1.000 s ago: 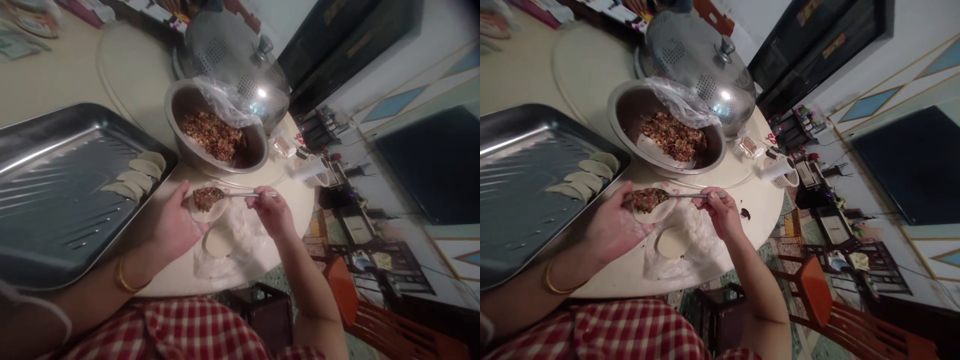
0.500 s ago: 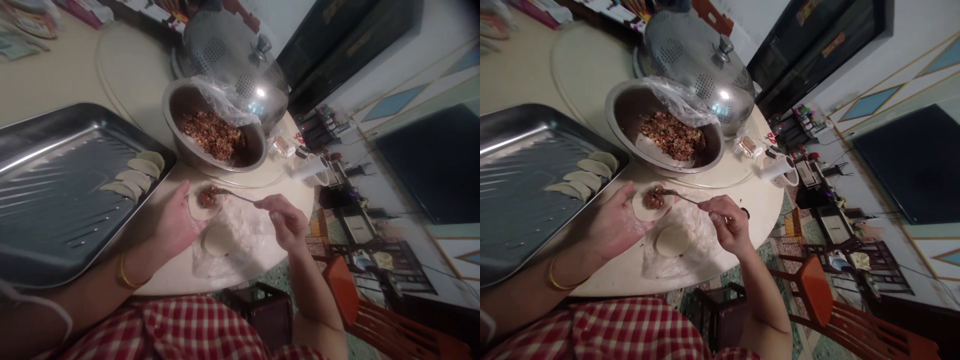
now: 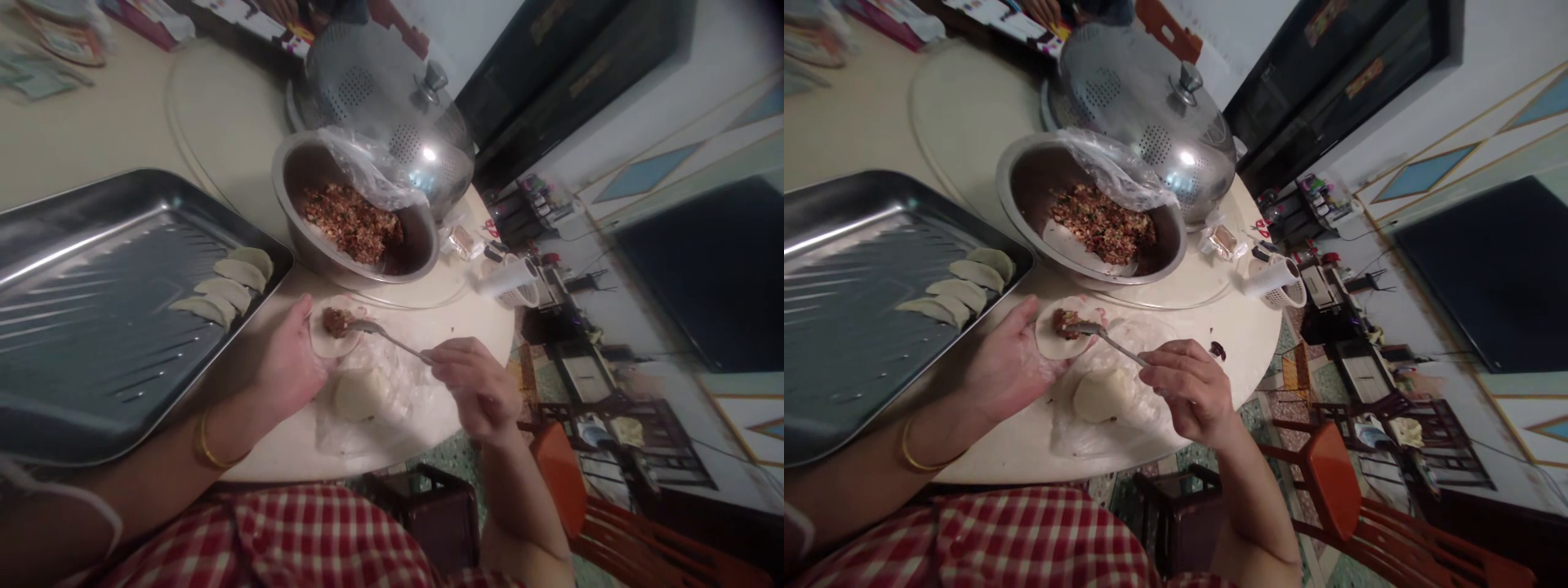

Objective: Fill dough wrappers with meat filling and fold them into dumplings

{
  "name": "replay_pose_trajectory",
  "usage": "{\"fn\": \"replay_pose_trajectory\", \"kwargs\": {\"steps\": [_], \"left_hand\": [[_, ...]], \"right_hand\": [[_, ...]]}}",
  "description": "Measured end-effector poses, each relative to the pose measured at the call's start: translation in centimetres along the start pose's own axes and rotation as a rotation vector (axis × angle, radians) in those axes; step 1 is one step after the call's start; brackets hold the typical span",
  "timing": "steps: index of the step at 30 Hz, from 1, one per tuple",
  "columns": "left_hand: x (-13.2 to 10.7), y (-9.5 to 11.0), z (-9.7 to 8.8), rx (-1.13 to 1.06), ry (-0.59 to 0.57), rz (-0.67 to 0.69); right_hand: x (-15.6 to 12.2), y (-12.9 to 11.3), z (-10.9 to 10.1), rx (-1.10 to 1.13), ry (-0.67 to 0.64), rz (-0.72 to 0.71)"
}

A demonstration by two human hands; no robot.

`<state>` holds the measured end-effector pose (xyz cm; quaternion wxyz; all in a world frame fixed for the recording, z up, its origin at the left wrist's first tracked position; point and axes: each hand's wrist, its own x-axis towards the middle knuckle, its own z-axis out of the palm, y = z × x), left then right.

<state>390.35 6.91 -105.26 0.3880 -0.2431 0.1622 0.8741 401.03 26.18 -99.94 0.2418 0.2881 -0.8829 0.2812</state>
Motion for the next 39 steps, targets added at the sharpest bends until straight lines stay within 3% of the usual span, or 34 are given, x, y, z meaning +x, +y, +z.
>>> {"fn": "replay_pose_trajectory", "kwargs": {"steps": [8, 12, 14, 20, 24, 27, 30, 35, 39], "left_hand": [[0.2, -0.3, -0.4, 0.077, -0.012, 0.041], [0.1, -0.2, -0.5, 0.056, -0.062, -0.016], [0.1, -0.1, -0.6, 0.054, -0.073, -0.019], [0.2, -0.2, -0.5, 0.062, -0.127, -0.047], [0.3, -0.2, -0.6, 0.109, -0.115, -0.047], [0.4, -0.2, -0.8, 0.122, -0.169, -0.021], [0.5, -0.2, -1.0, 0.103, -0.186, -0.016], [0.4, -0.2, -0.9, 0.085, -0.119, -0.021], [0.3, -0.2, -0.9, 0.09, -0.097, 0.026]], "right_hand": [[0.2, 0.2, 0.8, -0.031, -0.064, 0.022], [0.3, 0.0, 0.0, 0.08, 0.019, 0.09], [0.3, 0.0, -0.1, 0.162, 0.076, 0.188], [0.1, 1.4, 1.4, 0.405, 0.249, 0.67], [0.0, 2.7, 2.3, 0.592, 0.303, 0.874], [0.1, 3.1, 2.3, 0.675, 0.329, 0.987], [0.4, 3.0, 1.8, 0.717, 0.372, 1.033], [1.4, 2.9, 0.8, 0.729, 0.485, 1.019], [2.3, 3.1, 0.9, 0.732, 0.464, 1.026]]}}
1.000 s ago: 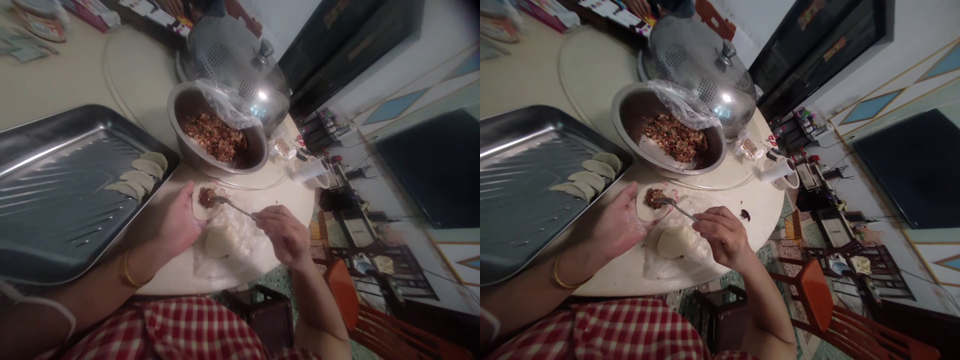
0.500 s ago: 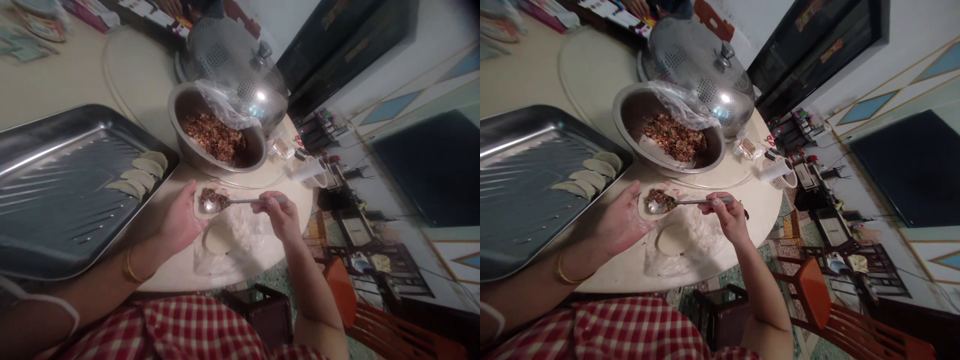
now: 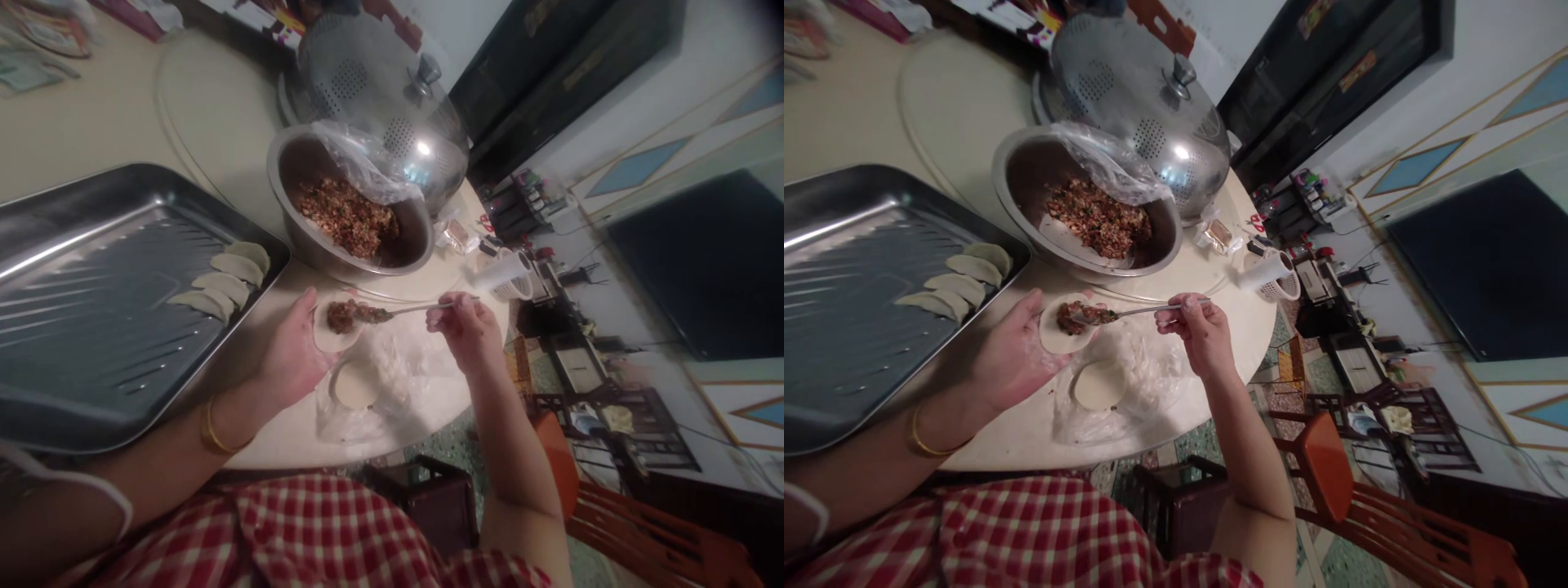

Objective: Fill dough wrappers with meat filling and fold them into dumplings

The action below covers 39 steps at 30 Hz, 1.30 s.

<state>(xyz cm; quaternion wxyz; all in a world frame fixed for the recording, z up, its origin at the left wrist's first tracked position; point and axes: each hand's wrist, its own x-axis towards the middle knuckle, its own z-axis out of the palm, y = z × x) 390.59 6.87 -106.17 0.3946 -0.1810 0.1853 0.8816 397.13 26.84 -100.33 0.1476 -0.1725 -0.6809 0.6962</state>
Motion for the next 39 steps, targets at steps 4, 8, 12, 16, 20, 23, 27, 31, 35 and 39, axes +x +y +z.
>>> {"fn": "replay_pose_trajectory", "kwargs": {"steps": [4, 8, 12, 16, 20, 23, 27, 31, 35, 39], "left_hand": [[-0.2, -0.1, 0.2, 0.051, -0.008, 0.0], [-0.2, -0.2, 0.1, 0.075, 0.005, -0.019], [-0.1, -0.1, -0.1, 0.018, -0.04, -0.006], [0.0, 0.0, 0.0, 0.048, -0.023, -0.028], [0.1, 0.1, 0.0, 0.066, -0.009, -0.047], [0.2, 0.1, -0.1, 0.052, 0.003, -0.059], [0.2, 0.2, -0.1, 0.062, -0.008, -0.067], [0.0, 0.3, 0.2, 0.065, 0.007, -0.077], [-0.1, 0.3, 0.3, 0.059, 0.014, -0.088], [-0.1, 0.2, 0.1, 0.047, -0.009, -0.091]], "right_hand": [[0.5, 0.2, 0.8, -0.052, -0.021, 0.047], [0.9, -0.1, 0.8, -0.119, -0.037, 0.039], [1.3, -1.2, -0.1, -0.134, -0.016, -0.08], [1.8, -2.2, -0.8, -0.146, -0.01, -0.192], [3.0, -2.8, -0.8, -0.21, 0.048, -0.299], [5.0, -2.9, -0.4, -0.292, 0.115, -0.433], [8.8, -2.8, 0.6, -0.506, 0.069, -0.572], [11.7, -2.5, 2.5, -0.964, -0.103, -0.617], [13.5, -1.8, 4.3, -1.308, -0.211, -0.545], [15.2, -1.6, 4.5, -1.328, -0.213, -0.469]]}}
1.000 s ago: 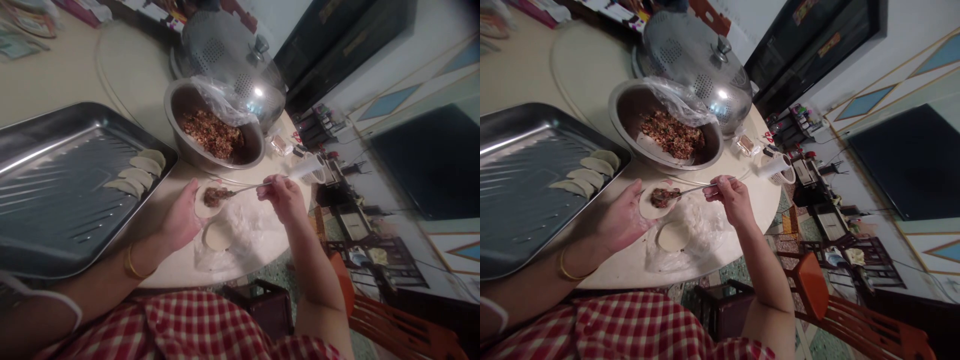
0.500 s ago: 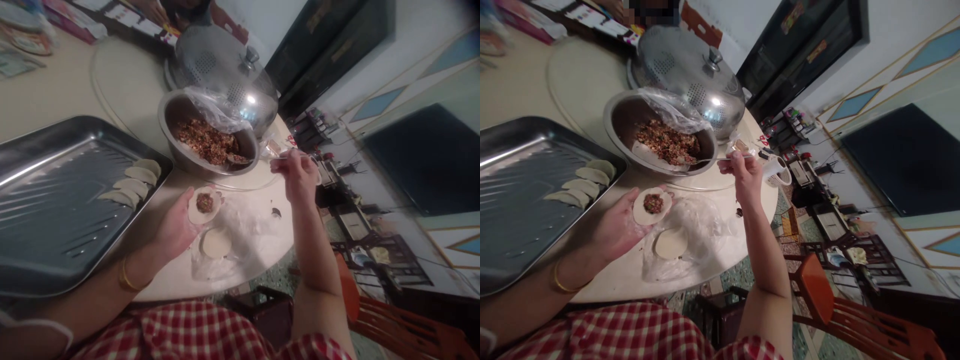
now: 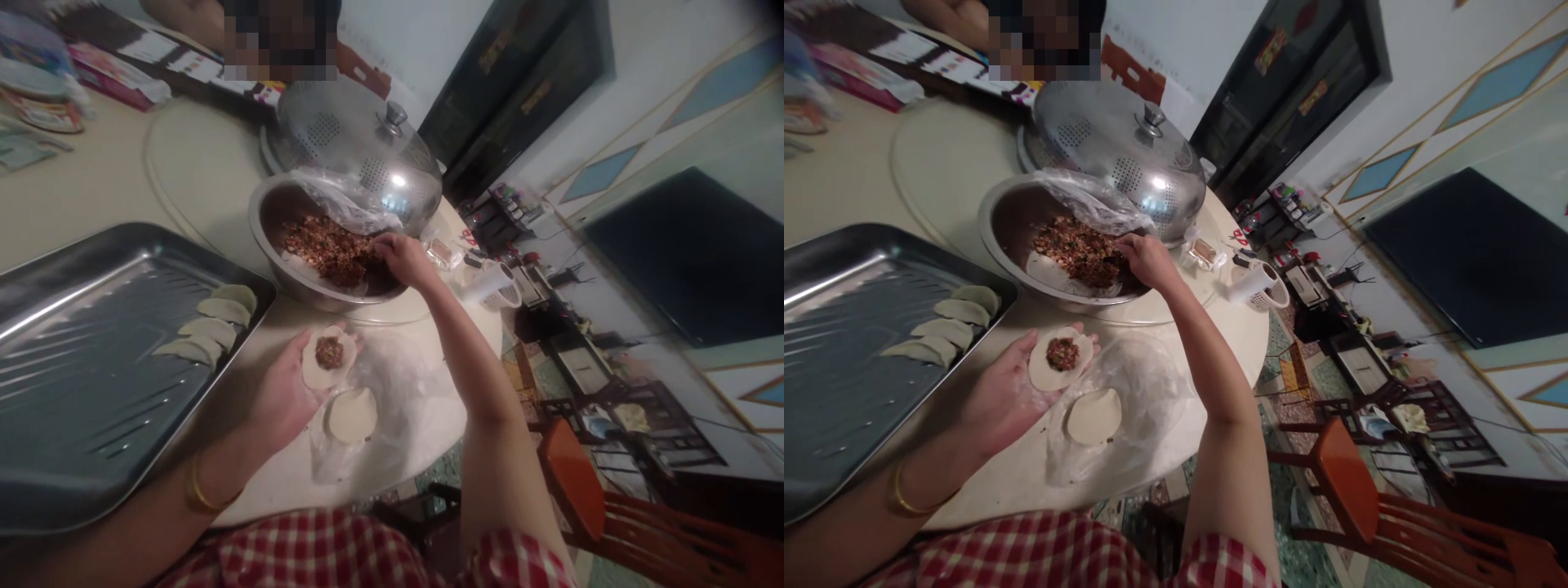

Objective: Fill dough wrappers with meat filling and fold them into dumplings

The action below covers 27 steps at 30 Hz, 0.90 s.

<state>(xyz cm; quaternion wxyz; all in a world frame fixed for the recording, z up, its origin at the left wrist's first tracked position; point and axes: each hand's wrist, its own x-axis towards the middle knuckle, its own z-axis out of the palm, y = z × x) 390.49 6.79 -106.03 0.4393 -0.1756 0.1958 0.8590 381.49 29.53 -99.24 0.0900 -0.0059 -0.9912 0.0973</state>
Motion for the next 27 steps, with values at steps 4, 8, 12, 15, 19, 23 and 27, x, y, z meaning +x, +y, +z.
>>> {"fn": "replay_pose_trajectory", "kwargs": {"steps": [4, 8, 12, 15, 19, 23, 27], "left_hand": [[-0.2, 0.0, 0.4, 0.027, 0.073, -0.01], [-0.5, -0.3, 1.0, 0.107, 0.086, 0.015], [-1.1, -1.0, 1.7, 0.154, 0.052, 0.0], [-1.9, -2.0, 2.3, 0.233, 0.069, -0.032], [-3.4, -3.6, 2.8, 0.316, 0.087, -0.088], [-4.4, -5.0, 2.7, 0.307, 0.155, -0.138], [-4.9, -5.4, 2.6, 0.281, 0.088, -0.17]], "right_hand": [[-2.7, 1.3, -1.5, 0.161, 0.191, -0.002], [-11.9, 1.9, -3.4, 0.294, 0.542, 0.066], [-22.4, 2.6, -3.2, 0.107, 0.676, 0.212], [-27.3, 4.4, -1.5, -0.051, 0.593, 0.344], [-28.6, 6.8, 1.2, -0.147, 0.271, 0.483], [-27.5, 7.3, 3.1, -0.185, 0.089, 0.488], [-27.4, 7.8, 3.6, -0.139, 0.061, 0.442]]}}
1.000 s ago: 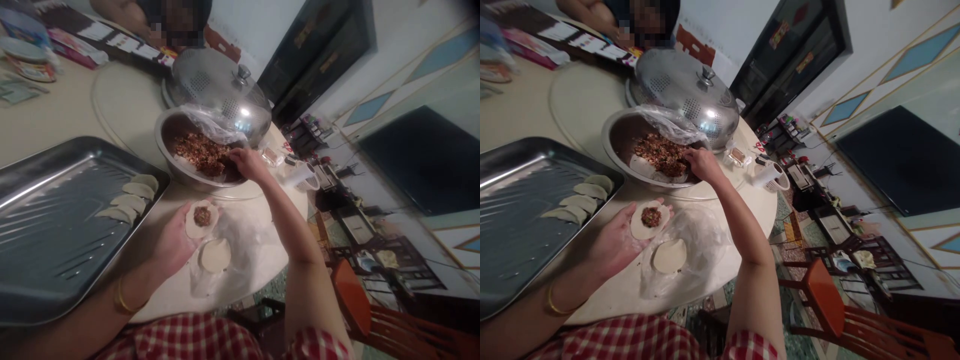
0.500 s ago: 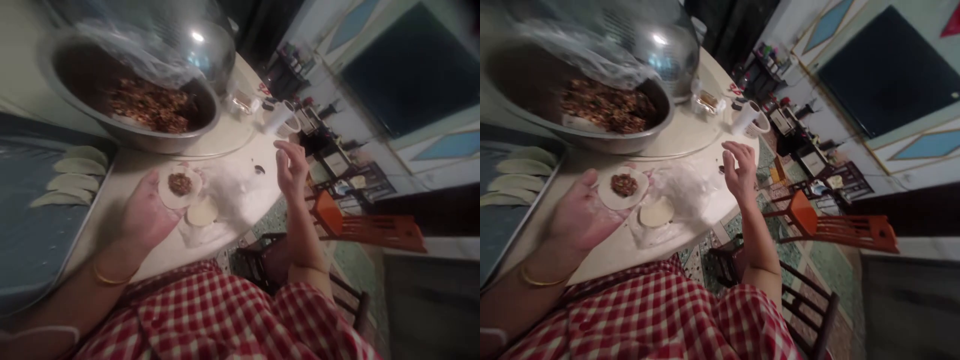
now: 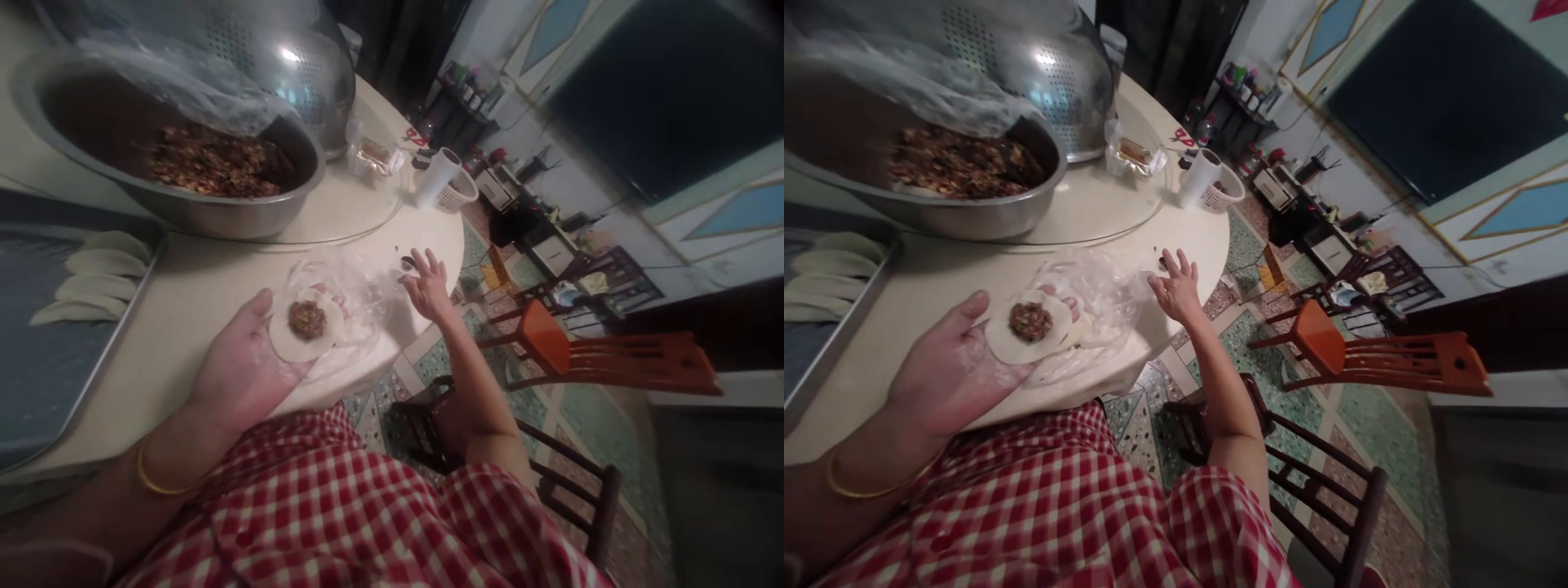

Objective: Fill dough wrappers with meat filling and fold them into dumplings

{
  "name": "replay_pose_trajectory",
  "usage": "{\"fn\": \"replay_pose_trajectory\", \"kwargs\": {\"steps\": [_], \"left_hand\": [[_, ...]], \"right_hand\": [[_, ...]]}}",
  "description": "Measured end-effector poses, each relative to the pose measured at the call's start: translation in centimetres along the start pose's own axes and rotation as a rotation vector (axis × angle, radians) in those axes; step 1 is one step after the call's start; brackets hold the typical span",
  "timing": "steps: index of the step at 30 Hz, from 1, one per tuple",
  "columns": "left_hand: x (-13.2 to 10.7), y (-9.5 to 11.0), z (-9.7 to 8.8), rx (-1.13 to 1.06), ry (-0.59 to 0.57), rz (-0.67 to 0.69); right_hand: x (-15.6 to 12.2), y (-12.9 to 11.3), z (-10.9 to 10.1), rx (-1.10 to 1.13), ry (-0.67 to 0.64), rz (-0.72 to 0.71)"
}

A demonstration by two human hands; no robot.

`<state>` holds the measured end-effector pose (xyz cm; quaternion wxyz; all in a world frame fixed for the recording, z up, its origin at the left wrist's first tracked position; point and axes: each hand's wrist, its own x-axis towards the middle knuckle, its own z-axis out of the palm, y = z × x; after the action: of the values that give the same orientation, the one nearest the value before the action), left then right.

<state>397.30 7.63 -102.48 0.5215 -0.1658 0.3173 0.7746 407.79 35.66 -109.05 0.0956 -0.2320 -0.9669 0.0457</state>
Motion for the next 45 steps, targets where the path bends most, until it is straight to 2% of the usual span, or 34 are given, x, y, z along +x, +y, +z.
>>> {"fn": "replay_pose_trajectory", "kwargs": {"steps": [2, 5, 8, 10, 12, 15, 19, 26, 28, 32, 34, 38, 40, 42, 45], "left_hand": [[-0.1, 0.0, -0.1, -0.015, -0.001, -0.008], [0.0, 0.1, -0.5, -0.047, 0.033, 0.002], [0.1, 0.0, -0.9, -0.064, 0.006, -0.005], [0.1, -0.1, -1.2, -0.069, -0.063, -0.028], [0.1, -0.1, -1.4, -0.076, -0.117, -0.035], [-0.2, 0.1, -1.6, -0.082, -0.128, -0.003], [-0.6, 0.6, -2.1, -0.111, -0.175, 0.043], [-0.6, 1.3, -2.1, -0.091, -0.24, 0.107], [-0.6, 1.3, -2.0, -0.075, -0.238, 0.124], [-0.4, 1.2, -2.0, -0.082, -0.142, 0.167], [-0.3, 1.1, -2.1, -0.086, -0.14, 0.174], [-0.3, 0.7, -1.9, -0.087, -0.196, 0.154], [-0.4, 0.5, -1.7, -0.084, -0.181, 0.143], [-0.6, 0.3, -1.4, -0.081, -0.152, 0.125], [-0.7, 0.1, -1.2, -0.078, -0.119, 0.099]], "right_hand": [[-0.3, 0.4, -0.4, 0.063, 0.072, 0.003], [-1.6, -0.1, -1.5, 0.229, 0.301, -0.038], [-3.2, -3.1, -2.3, 0.358, 0.439, -0.237], [-3.9, -5.8, -2.1, 0.361, 0.489, -0.458], [-4.0, -8.2, -1.4, 0.323, 0.494, -0.612], [-3.5, -10.3, -0.2, 0.221, 0.447, -0.671], [-3.3, -10.9, 0.5, 0.163, 0.408, -0.682], [-5.9, -11.0, 0.4, 0.154, 0.435, -0.769], [-5.7, -10.0, 0.3, 0.119, 0.451, -0.676], [-3.7, -6.6, -0.1, -0.019, 0.42, -0.165], [-2.6, -5.1, -0.1, -0.041, 0.347, -0.013], [-1.4, -3.5, 0.7, -0.036, 0.205, 0.023], [-1.3, -3.2, 1.0, -0.035, 0.168, 0.02], [-1.4, -3.2, 0.7, -0.018, 0.201, 0.033], [-2.3, -4.3, -0.7, 0.036, 0.352, -0.006]]}}
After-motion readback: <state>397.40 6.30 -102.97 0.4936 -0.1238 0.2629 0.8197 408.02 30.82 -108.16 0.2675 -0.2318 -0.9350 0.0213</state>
